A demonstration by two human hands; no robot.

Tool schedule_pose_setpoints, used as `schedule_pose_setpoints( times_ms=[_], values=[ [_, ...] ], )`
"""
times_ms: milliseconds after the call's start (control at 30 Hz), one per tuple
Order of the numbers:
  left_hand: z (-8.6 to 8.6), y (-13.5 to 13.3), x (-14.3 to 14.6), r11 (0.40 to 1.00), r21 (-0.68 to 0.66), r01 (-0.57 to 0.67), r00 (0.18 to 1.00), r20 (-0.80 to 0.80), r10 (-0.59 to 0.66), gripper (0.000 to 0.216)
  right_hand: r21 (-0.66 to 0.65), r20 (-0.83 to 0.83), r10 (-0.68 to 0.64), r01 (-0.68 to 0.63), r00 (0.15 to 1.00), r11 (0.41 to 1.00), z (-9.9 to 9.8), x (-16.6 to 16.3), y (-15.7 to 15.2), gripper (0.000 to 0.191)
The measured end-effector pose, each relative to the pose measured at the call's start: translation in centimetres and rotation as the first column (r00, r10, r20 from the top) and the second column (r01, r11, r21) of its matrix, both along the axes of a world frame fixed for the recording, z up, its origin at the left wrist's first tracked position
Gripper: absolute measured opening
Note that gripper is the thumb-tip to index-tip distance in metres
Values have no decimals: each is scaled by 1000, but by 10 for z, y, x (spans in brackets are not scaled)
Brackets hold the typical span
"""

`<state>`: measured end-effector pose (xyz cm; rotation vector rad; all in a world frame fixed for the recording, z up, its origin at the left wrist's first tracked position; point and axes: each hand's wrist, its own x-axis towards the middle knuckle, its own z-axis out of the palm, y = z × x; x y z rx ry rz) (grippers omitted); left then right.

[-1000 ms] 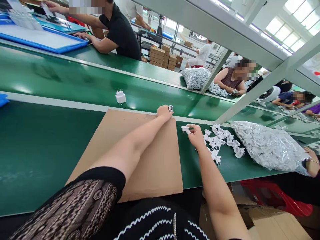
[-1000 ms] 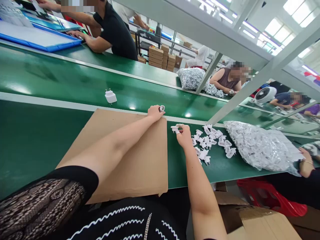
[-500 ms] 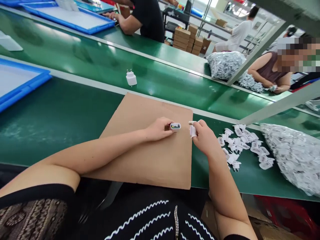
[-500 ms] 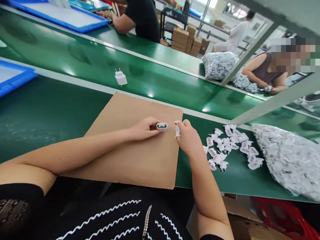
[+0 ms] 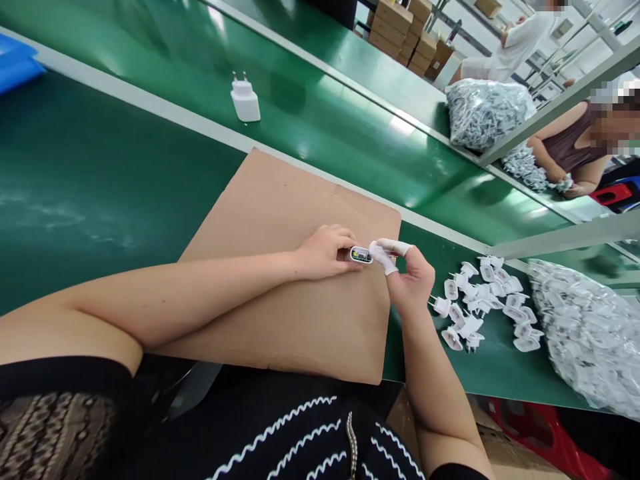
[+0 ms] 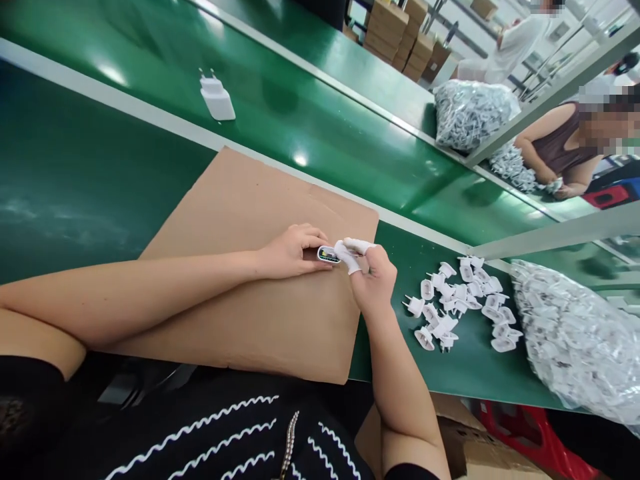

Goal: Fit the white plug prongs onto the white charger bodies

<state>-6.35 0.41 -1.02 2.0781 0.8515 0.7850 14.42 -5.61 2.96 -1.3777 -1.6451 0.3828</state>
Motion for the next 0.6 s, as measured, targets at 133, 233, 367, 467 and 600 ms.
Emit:
schedule_pose_setpoints(
  times_ms=[133, 233, 367, 467, 600],
  values=[
    [-1, 0, 0, 1000, -5, 11, 1000, -5, -11, 22, 68, 228, 117, -136, 967, 988, 1, -12, 2, 20],
    [-1, 1, 0, 1000, -17, 8, 1000, -13, -8, 21, 6, 217, 137, -142, 967, 990, 0, -10, 4, 24],
    [0, 2, 0, 999, -30, 20, 1000, -17, -21, 16, 77, 261, 143, -168, 955, 983, 2, -11, 3, 21],
    [1, 2, 0, 999, -37, 28, 999, -20, -29, 15, 106, 356, 150, -199, 922, 974, 4, -14, 3, 20],
    [1, 2, -1, 999, -25, 23, 1000, -18, -23, 17, 93, 431, 144, -202, 891, 975, 7, -16, 5, 21]
  ],
)
